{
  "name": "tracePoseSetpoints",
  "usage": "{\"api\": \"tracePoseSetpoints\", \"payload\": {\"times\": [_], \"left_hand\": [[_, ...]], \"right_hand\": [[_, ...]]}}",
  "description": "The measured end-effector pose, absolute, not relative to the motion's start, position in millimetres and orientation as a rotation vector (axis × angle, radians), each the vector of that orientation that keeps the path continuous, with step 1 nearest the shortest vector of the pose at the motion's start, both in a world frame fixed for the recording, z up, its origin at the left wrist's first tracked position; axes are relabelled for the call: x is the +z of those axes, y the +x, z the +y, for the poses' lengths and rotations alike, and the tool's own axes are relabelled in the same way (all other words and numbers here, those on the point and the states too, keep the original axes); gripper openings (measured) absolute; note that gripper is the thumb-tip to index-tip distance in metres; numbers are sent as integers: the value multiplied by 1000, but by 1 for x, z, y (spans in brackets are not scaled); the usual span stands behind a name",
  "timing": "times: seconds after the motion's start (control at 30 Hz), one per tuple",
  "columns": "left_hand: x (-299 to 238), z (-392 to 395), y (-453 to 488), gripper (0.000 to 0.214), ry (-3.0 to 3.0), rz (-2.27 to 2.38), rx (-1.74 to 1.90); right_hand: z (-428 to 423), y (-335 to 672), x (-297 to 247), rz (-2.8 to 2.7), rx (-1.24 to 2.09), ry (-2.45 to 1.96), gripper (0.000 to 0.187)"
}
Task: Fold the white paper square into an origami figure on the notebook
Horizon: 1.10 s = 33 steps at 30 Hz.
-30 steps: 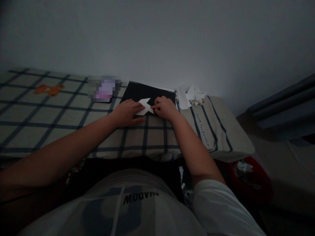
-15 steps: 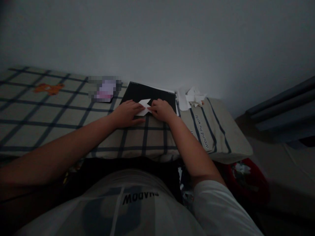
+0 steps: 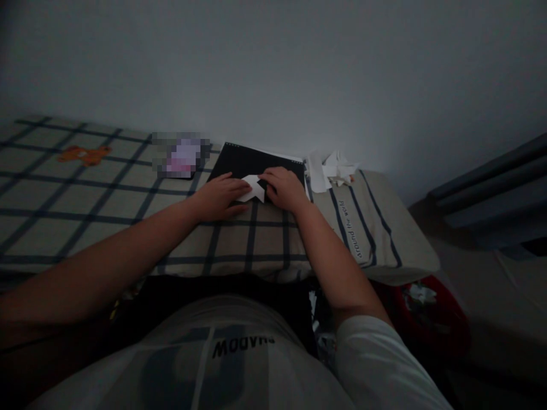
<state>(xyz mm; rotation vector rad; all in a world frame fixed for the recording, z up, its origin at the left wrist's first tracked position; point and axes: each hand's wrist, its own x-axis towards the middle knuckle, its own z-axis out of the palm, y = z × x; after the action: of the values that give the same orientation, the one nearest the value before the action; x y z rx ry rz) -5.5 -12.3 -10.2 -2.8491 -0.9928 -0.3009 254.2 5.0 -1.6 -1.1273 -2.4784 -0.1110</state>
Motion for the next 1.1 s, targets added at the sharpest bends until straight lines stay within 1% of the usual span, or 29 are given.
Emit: {"api": "tracePoseSetpoints", "payload": {"times": [0.03,0.1,0.23,0.43,0.57,0.67,0.8,0.93,1.0,1.1], "left_hand": [[-11,-11,-6,60,-2860,-984,-296],[-12,-9,-7,60,-2874,-959,-284],[-12,-9,-5,52,-2793,-974,-331],[-9,-15,2,45,-2639,-1038,-375],[-6,-16,4,45,-2611,-1107,-335],[-4,-16,3,47,-2638,-1133,-328],[-5,-14,2,49,-2720,-1155,-349],[-8,-13,1,55,-2743,-1070,-323],[-10,-13,0,54,-2750,-1063,-315],[-10,-12,0,47,-2714,-1111,-332]], "right_hand": [[5,252,-3,-2493,-98,-1125,52],[7,247,-8,-2565,-66,-1130,54],[11,243,-16,-2683,-1,-1153,50],[10,241,-11,-2644,-25,-1123,47],[3,239,-3,-2611,-105,-1148,43],[2,239,-1,-2583,-68,-1103,39],[8,239,-9,-2516,37,-1063,43],[14,238,-20,-2554,151,-1068,47],[14,237,-20,-2578,148,-1122,49],[6,234,-13,-2597,41,-1239,49]]}}
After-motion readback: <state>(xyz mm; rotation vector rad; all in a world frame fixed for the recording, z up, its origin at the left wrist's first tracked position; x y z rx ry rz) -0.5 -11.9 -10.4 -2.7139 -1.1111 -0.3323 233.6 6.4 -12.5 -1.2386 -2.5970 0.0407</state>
